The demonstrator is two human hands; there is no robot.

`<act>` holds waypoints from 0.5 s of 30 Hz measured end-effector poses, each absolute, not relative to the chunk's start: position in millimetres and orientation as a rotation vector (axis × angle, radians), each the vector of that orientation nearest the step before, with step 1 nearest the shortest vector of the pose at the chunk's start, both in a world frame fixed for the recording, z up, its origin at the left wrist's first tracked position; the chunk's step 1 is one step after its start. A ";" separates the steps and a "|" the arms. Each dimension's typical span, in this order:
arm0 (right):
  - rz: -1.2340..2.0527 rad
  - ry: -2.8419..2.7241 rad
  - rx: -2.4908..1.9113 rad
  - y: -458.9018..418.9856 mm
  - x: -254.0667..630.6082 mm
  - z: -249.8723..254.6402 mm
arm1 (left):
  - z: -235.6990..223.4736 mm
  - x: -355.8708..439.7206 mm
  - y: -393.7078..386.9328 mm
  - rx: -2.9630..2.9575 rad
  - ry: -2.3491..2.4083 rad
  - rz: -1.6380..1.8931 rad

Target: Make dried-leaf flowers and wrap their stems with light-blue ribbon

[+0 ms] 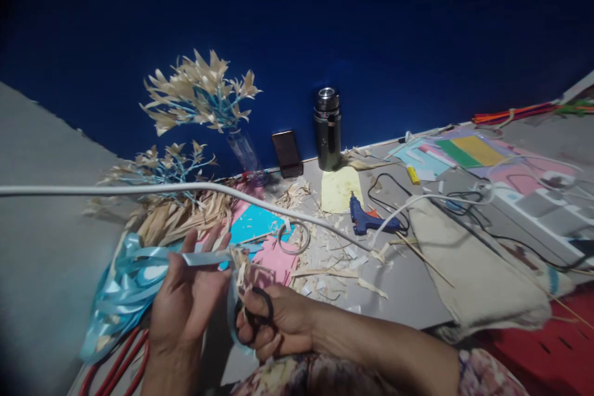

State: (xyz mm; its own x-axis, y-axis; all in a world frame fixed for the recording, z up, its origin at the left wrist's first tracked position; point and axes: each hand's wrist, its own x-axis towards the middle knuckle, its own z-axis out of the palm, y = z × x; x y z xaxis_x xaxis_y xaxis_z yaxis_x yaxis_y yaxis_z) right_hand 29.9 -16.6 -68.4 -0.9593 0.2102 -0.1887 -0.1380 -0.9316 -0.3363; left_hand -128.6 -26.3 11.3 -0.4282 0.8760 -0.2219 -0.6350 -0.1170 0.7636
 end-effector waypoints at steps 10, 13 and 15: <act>2.718 -0.616 -0.392 -8.1 49.0 -55.0 | -0.5 -147.7 -40.3 0.409 1.111 1.319; 2.660 -0.663 -0.372 -3.6 59.8 -53.3 | 3.2 -164.5 -51.2 0.690 1.388 1.107; 2.626 -0.704 -0.360 -0.4 64.9 -51.8 | 6.8 -174.5 -52.8 0.898 1.624 1.139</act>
